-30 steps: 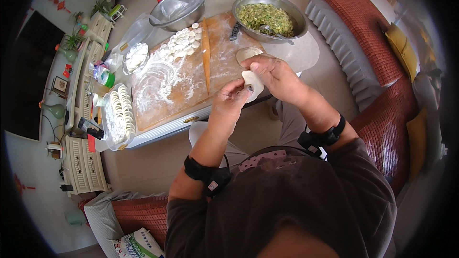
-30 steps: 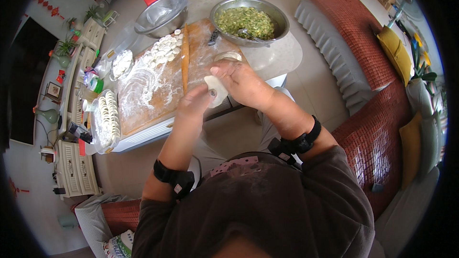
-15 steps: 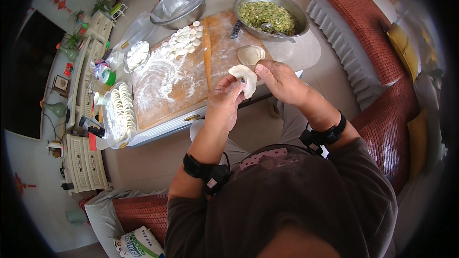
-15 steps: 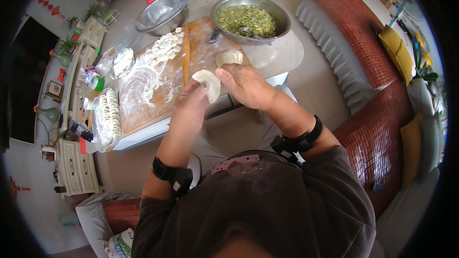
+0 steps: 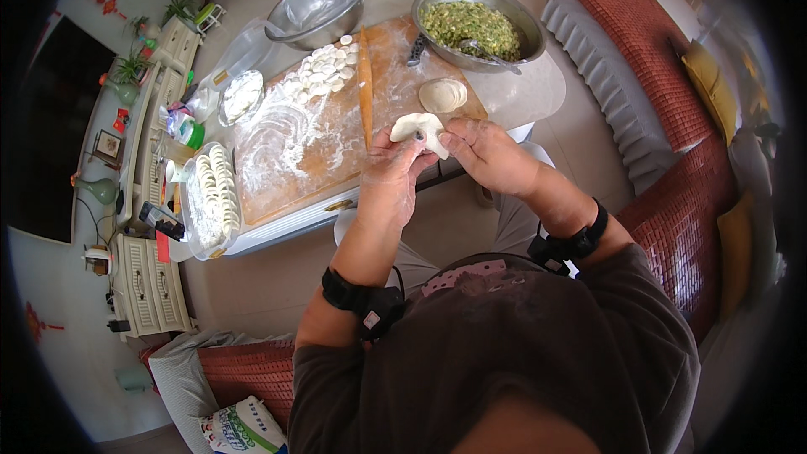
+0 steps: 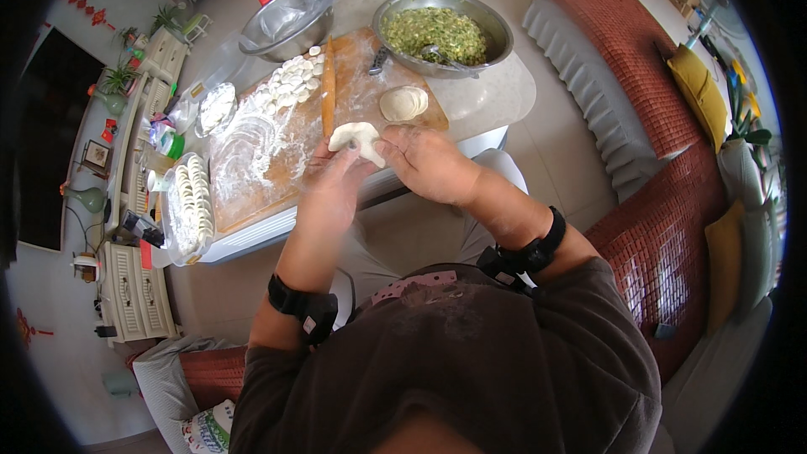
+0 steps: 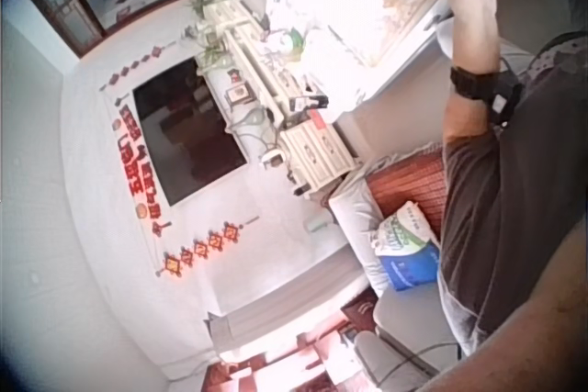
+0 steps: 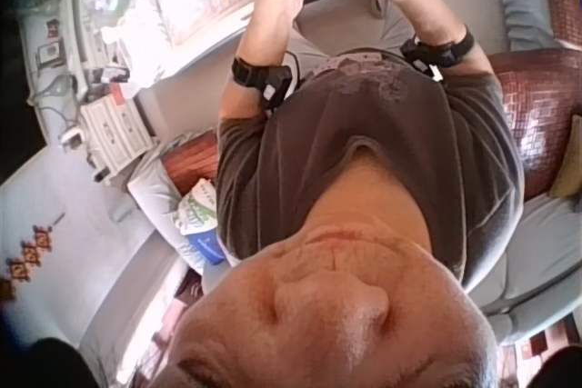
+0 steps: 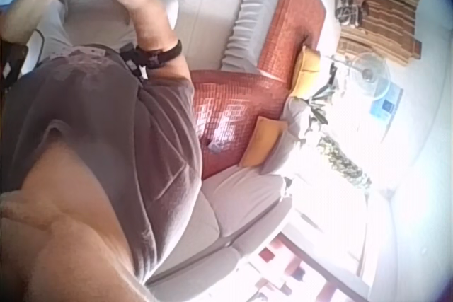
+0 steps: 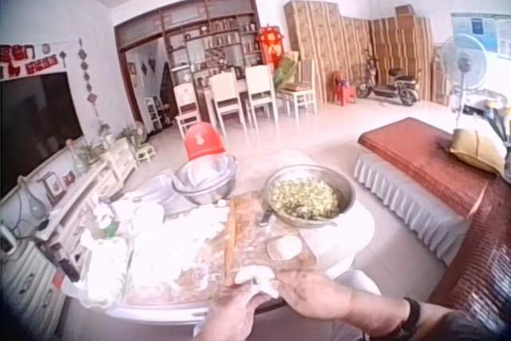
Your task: The person prepares dumplings by placing vegetable filling onto dough wrappers using a spoon and pinching the edges closed by hand.
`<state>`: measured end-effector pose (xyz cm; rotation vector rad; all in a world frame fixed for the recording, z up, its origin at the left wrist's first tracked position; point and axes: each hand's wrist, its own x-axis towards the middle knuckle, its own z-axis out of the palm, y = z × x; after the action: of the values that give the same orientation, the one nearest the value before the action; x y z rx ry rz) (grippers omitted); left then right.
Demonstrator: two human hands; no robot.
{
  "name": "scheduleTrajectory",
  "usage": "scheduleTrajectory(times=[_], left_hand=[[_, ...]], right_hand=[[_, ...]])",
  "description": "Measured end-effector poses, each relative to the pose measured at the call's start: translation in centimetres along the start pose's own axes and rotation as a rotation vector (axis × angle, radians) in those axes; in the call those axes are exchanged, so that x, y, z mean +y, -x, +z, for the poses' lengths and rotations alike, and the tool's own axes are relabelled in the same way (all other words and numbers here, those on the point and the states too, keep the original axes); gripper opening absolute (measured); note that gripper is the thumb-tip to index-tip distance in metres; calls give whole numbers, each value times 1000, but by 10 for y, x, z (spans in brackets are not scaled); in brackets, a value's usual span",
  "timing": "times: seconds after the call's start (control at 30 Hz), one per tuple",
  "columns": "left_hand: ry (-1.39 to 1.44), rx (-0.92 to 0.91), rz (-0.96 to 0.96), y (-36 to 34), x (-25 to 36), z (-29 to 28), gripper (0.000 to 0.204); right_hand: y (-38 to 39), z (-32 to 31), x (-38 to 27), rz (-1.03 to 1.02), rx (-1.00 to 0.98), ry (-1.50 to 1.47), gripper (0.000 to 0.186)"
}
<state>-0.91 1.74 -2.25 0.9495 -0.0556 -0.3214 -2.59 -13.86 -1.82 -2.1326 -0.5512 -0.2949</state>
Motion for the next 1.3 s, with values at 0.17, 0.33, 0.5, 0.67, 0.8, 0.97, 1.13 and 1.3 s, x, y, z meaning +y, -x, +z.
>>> scheduleTrajectory(times=[0.17, 0.33, 0.5, 0.67, 0.8, 0.97, 1.13, 1.3], left_hand=[[3, -22, -37, 0, 1, -2, 22], [55, -5, 16, 0, 2, -2, 23], [73, -22, 30, 1, 0, -2, 24], [116, -8, 58, 0, -3, -5, 22], [124, 14, 58, 2, 0, 0, 22], [139, -23, 64, 1, -1, -1, 23], [123, -22, 70, 0, -4, -4, 27], [-138, 23, 90, 4, -3, 5, 46]], right_hand=[[-4, -3, -7, 102, -52, -115, 25], [-2, -5, 0, 144, 18, -155, 22], [-1, -2, -9, 117, -20, -34, 28], [-2, -2, -8, 153, 1, -150, 33], [1, -5, -2, 154, 31, -167, 36], [0, 1, -10, 133, 0, -119, 35], [-2, 2, -6, 113, -39, -109, 31], [-7, 10, 6, -115, 262, -92, 29]])
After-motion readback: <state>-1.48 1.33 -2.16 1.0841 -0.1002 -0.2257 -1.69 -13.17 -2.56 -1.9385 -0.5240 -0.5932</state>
